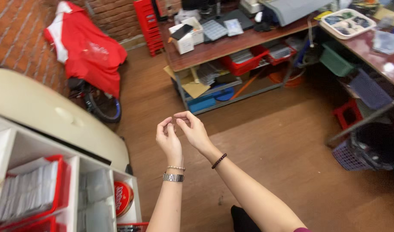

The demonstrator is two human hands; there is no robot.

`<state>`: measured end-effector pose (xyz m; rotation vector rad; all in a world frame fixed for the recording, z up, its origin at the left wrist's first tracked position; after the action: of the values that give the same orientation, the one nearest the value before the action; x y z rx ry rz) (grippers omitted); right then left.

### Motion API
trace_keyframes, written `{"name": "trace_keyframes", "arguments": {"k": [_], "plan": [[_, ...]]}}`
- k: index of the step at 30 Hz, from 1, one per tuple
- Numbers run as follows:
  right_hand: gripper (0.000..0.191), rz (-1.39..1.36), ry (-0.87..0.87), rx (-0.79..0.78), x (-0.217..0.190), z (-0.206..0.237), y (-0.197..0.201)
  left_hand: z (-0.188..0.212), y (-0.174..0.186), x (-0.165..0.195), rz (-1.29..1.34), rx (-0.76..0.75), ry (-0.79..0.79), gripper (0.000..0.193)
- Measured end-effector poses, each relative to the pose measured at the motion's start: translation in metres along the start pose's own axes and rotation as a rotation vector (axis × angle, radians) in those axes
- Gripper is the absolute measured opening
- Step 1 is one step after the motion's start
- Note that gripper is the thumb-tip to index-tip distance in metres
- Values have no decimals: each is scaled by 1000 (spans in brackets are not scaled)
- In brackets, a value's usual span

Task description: The person organizes small parts into containers and places them on shelves. They then retrieve a basket of smartphones, wipe each one with a cloth, and place them into a blue basket.

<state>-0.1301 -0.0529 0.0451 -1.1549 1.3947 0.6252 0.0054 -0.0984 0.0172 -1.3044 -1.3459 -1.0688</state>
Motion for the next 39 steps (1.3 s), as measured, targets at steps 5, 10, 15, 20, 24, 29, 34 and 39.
{"name": "trace_keyframes", "arguments": {"k": [5, 10, 15, 20, 24, 29, 34, 39], "plan": [[24, 77, 50, 168, -25, -20, 131, 16, -143, -14, 3, -171, 7, 17], [23, 129, 85, 274, -60, -41, 263, 54, -283, -8, 72, -331, 5, 17], [23, 107, 117, 376, -89, -50, 396, 104, -423, 2, 143, -481, 70, 18], [23, 144, 89, 542, -91, -43, 526, 153, -540, -6, 43, -624, 64, 18], [24, 85, 51, 655, -86, -45, 622, 183, -639, -17, 42, -751, 82, 18], [25, 26, 82, 763, -104, -82, 740, 201, -776, -32, 65, -904, 137, 20], [28, 93, 76, 907, -131, -128, 854, 202, -914, -33, -58, -1011, 20, 20], [31, 21, 97, 1038, -127, -147, 962, 222, -1026, -50, -97, -1089, 54, 22]]}}
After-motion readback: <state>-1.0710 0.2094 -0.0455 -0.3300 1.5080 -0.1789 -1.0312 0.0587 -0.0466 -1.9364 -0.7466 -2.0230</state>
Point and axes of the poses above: each hand's wrist, its own z-axis away from the middle knuckle, its own y-axis out of the back of the hand, x = y × z, the point moved 10 cm from there along -z, towards the middle knuckle, and after that the axes turned 14 degrees about -z, right-handed, at the moved point
